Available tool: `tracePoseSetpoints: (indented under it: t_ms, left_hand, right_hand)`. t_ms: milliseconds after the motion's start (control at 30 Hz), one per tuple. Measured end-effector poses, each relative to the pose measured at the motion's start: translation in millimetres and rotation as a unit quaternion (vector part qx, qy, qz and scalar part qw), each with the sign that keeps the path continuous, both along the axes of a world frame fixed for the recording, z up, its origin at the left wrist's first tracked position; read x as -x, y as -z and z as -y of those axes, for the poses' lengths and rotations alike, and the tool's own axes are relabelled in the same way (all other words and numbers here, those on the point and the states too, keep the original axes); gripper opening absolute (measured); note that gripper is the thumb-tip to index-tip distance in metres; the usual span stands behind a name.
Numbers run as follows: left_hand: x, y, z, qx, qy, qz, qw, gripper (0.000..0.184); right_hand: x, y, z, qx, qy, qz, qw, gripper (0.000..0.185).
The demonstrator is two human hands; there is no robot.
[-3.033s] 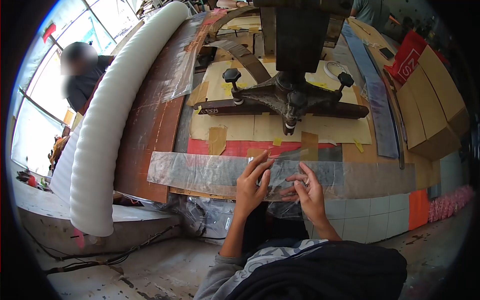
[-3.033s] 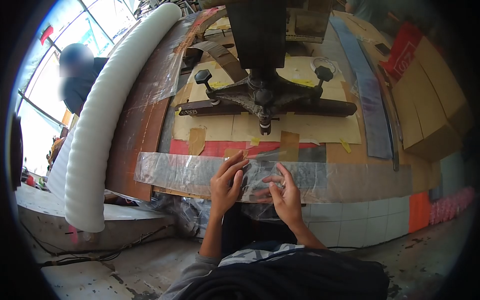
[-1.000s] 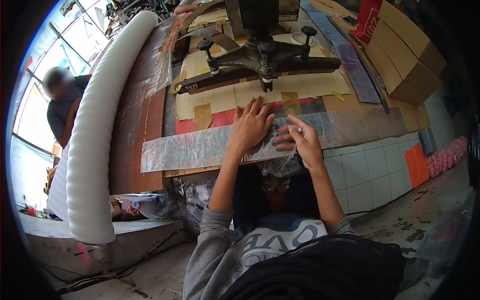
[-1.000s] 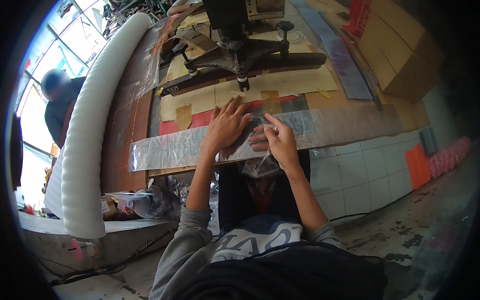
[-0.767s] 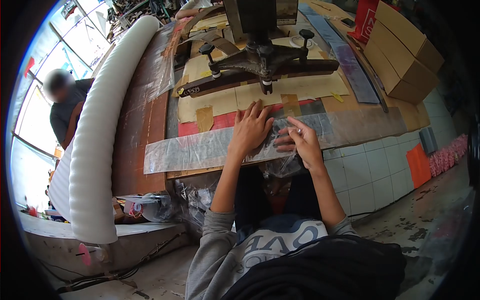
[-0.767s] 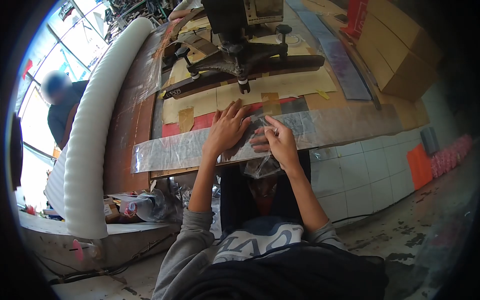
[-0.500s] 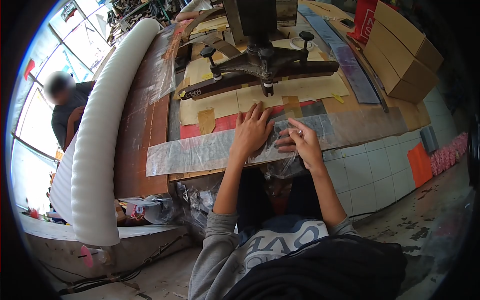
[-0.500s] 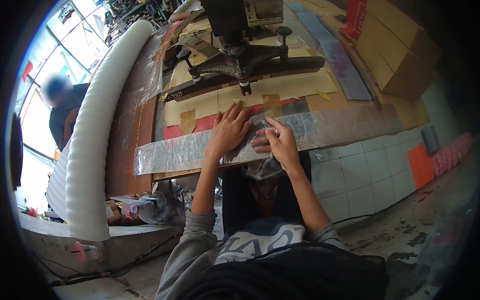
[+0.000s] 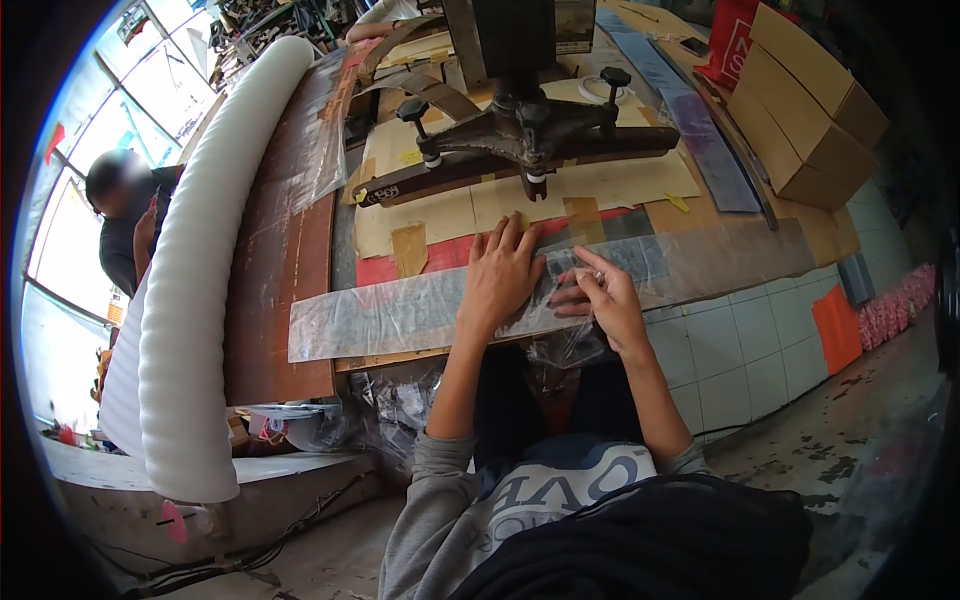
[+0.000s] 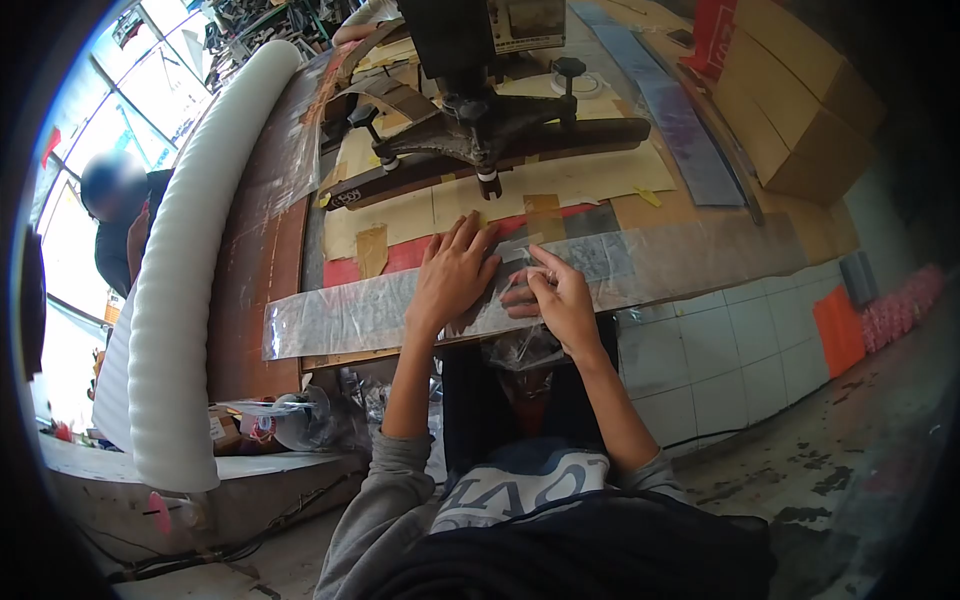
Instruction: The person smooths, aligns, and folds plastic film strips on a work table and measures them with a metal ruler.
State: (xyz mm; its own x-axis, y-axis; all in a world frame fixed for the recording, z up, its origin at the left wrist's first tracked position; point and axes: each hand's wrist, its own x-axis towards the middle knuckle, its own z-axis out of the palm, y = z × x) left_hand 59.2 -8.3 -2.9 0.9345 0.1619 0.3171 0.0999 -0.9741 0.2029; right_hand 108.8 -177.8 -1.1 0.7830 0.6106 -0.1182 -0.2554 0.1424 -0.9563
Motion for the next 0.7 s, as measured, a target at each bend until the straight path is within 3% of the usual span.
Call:
tracePoseSetpoints:
  t_ms: [700]
  left_hand:
    - [-1.0,-4.2,-7.7,0.039,0.020,-0.018,0.999,0.045]
  right_hand:
    - [0.3,0.4,-1.3,0.007,-0.012,0.002,1.000,0.050]
